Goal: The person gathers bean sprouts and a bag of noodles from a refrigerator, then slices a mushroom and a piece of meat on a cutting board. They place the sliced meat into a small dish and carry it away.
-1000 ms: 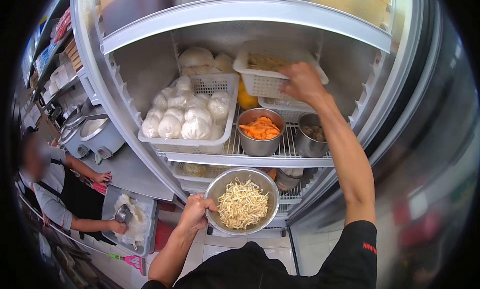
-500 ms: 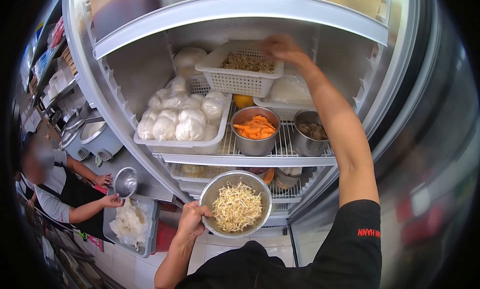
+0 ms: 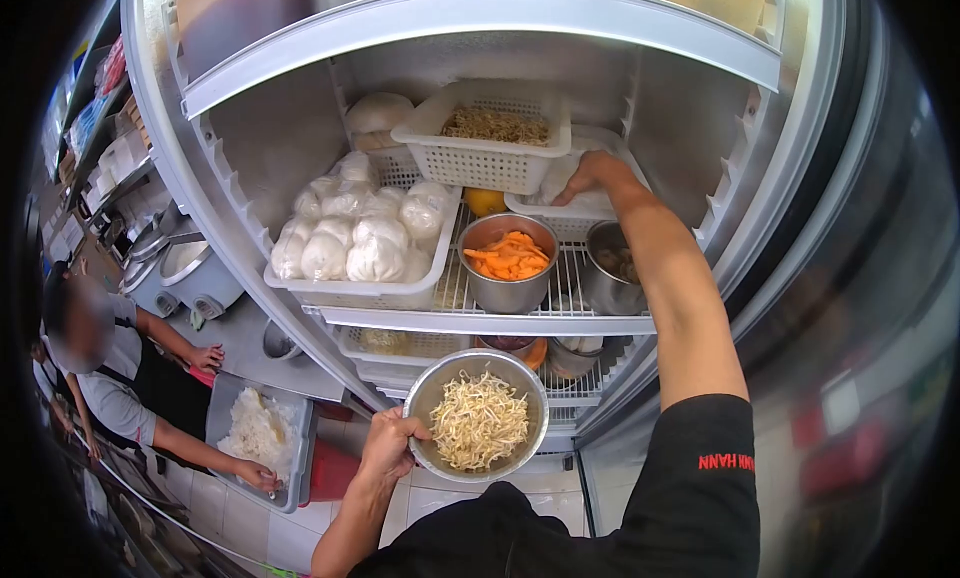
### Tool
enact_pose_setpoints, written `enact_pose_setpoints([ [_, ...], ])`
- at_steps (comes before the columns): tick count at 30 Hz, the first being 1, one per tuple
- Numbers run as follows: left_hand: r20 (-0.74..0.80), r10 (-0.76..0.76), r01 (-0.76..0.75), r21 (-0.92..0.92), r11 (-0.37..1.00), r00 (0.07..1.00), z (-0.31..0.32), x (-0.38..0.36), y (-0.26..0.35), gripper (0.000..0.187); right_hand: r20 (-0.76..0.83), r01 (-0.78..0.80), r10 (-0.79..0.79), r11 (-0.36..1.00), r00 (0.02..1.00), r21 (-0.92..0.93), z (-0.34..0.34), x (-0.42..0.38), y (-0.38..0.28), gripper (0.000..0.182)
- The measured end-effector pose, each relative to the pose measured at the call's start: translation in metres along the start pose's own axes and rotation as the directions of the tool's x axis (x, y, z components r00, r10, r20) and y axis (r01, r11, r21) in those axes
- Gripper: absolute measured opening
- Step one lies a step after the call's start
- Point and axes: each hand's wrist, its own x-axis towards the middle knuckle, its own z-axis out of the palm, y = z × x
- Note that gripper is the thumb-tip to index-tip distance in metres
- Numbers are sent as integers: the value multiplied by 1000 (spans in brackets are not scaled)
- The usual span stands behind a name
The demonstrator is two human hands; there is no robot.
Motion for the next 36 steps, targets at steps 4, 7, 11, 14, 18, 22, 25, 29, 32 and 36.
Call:
enact_pose_setpoints([
  [4, 7, -9, 9, -20, 1000, 1000, -2, 2, -4, 16, -35, 142, -154, 963, 987, -231, -4, 18, 26, 88],
  [7, 8, 1, -1, -31, 1000, 1000, -4, 6, -9, 16, -115, 283, -300, 948, 947, -143, -11, 14, 46, 72],
  [11, 36, 15, -14, -23, 1000, 999, -4, 4, -4, 17, -327, 304, -282, 952, 902, 18, 3, -3, 50, 44],
  [14, 23, 68, -68, 1, 998, 997, 1, -13, 13, 20, -443, 354, -279, 930, 852, 94, 17, 4, 53, 33],
  [18, 98, 185, -188, 27, 982, 978, -12, -38, 71, 27, -550, 290, -190, 952, 813, 99, 28, 6, 40, 22],
  [22, 110, 443, -454, 112, 884, 890, -22, -42, 157, 21, -509, 281, -80, 900, 857, 333, 31, 37, 40, 26],
  [25, -57, 591, -579, 140, 803, 805, -19, -12, 210, 4, -341, 95, 61, 901, 938, 423, 22, 31, 36, 33],
  [29, -31, 415, -408, 126, 904, 909, -32, 29, 262, 7, -110, 114, -60, 805, 992, 582, 6, 9, 35, 50],
  [32, -191, 465, -449, 123, 885, 864, -29, 49, 270, 13, -54, 180, -176, 856, 983, 485, 0, 10, 39, 64],
  [36, -152, 552, -538, 126, 833, 820, -17, 42, 263, 28, -120, 175, -136, 885, 983, 431, 9, 22, 41, 69],
])
